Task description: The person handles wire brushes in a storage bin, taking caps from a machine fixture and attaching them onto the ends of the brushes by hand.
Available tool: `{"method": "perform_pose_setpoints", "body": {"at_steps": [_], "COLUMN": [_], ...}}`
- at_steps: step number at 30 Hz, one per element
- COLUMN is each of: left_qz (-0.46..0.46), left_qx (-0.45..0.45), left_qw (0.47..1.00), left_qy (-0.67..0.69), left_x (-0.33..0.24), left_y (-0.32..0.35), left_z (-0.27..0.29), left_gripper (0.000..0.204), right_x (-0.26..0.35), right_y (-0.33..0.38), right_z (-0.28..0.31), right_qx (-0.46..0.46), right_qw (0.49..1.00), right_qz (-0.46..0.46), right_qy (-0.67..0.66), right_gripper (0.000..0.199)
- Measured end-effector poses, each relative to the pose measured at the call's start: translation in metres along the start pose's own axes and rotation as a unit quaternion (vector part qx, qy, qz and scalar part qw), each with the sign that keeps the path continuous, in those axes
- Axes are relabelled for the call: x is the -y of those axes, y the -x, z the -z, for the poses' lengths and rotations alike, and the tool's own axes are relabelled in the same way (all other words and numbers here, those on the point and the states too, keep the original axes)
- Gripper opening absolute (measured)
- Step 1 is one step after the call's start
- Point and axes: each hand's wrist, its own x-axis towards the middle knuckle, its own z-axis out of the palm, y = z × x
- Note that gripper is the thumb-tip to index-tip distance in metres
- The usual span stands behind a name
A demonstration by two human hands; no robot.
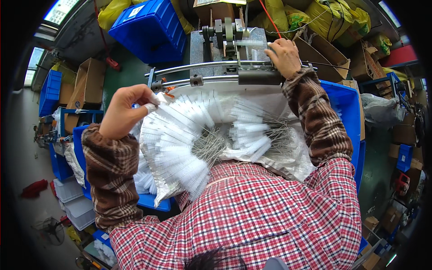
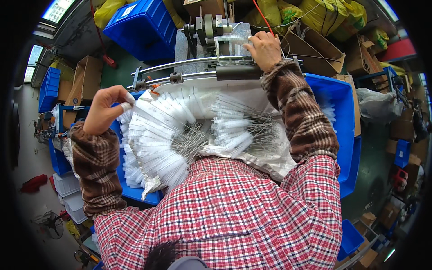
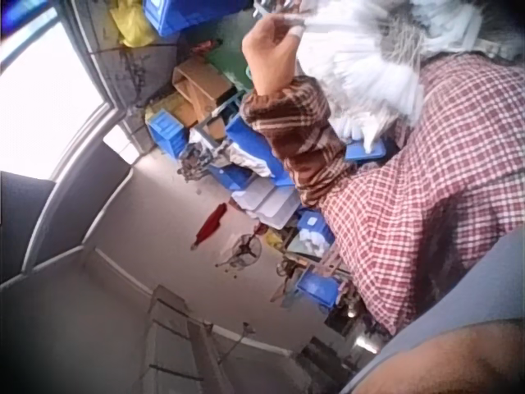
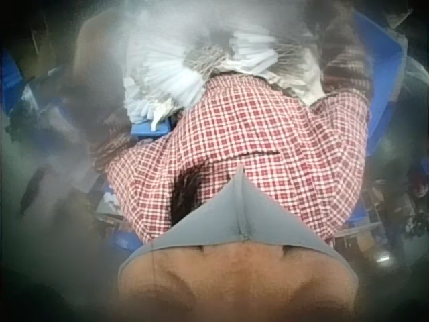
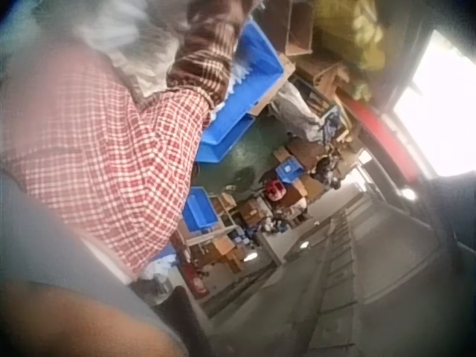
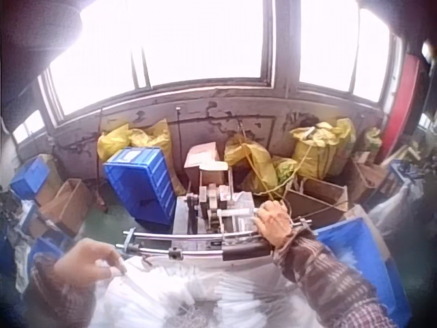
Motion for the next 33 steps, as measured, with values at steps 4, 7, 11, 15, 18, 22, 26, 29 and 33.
{"method": "perform_pose_setpoints", "body": {"at_steps": [4, 7, 11, 15, 18, 22, 26, 29, 33], "left_qz": [-0.046, -0.054, -0.024, -0.049, -0.041, -0.037, 0.041, 0.042, 0.048], "left_qx": [0.040, 0.057, 0.076, 0.006, -0.006, -0.003, -0.048, -0.066, -0.049], "left_qw": [0.993, 0.981, 0.980, 0.973, 0.963, 0.987, 0.991, 0.986, 0.980], "left_qy": [0.106, 0.177, 0.183, 0.226, 0.266, 0.154, -0.120, -0.148, -0.187], "left_x": [-0.012, -0.014, -0.018, -0.014, -0.012, 0.015, 0.024, 0.045, 0.059], "left_y": [-0.018, -0.036, -0.064, -0.096, -0.106, -0.082, -0.035, -0.008, 0.005], "left_z": [0.007, -0.010, -0.043, -0.090, -0.097, -0.071, -0.052, -0.050, -0.049], "left_gripper": [0.012, 0.012, 0.012, 0.012, 0.018, 0.030, 0.025, 0.024, 0.023], "right_x": [-0.033, -0.037, -0.034, 0.069, 0.099, 0.063, 0.037, 0.040, 0.036], "right_y": [-0.002, -0.004, 0.009, -0.007, -0.011, -0.023, -0.036, -0.042, -0.045], "right_z": [-0.011, 0.014, 0.087, 0.109, 0.085, 0.018, -0.027, -0.036, -0.043], "right_qx": [-0.001, 0.123, 0.310, 0.262, 0.172, 0.067, 0.036, 0.053, 0.049], "right_qw": [0.999, 0.988, 0.895, 0.833, 0.868, 0.980, 0.997, 0.997, 0.996], "right_qz": [-0.025, -0.050, -0.089, -0.012, 0.051, 0.049, 0.056, 0.061, 0.070], "right_qy": [-0.045, -0.084, -0.307, -0.487, -0.464, -0.183, -0.031, 0.002, -0.019], "right_gripper": [0.012, 0.008, 0.016, 0.027, 0.025, 0.012, 0.010, 0.014, 0.019]}}
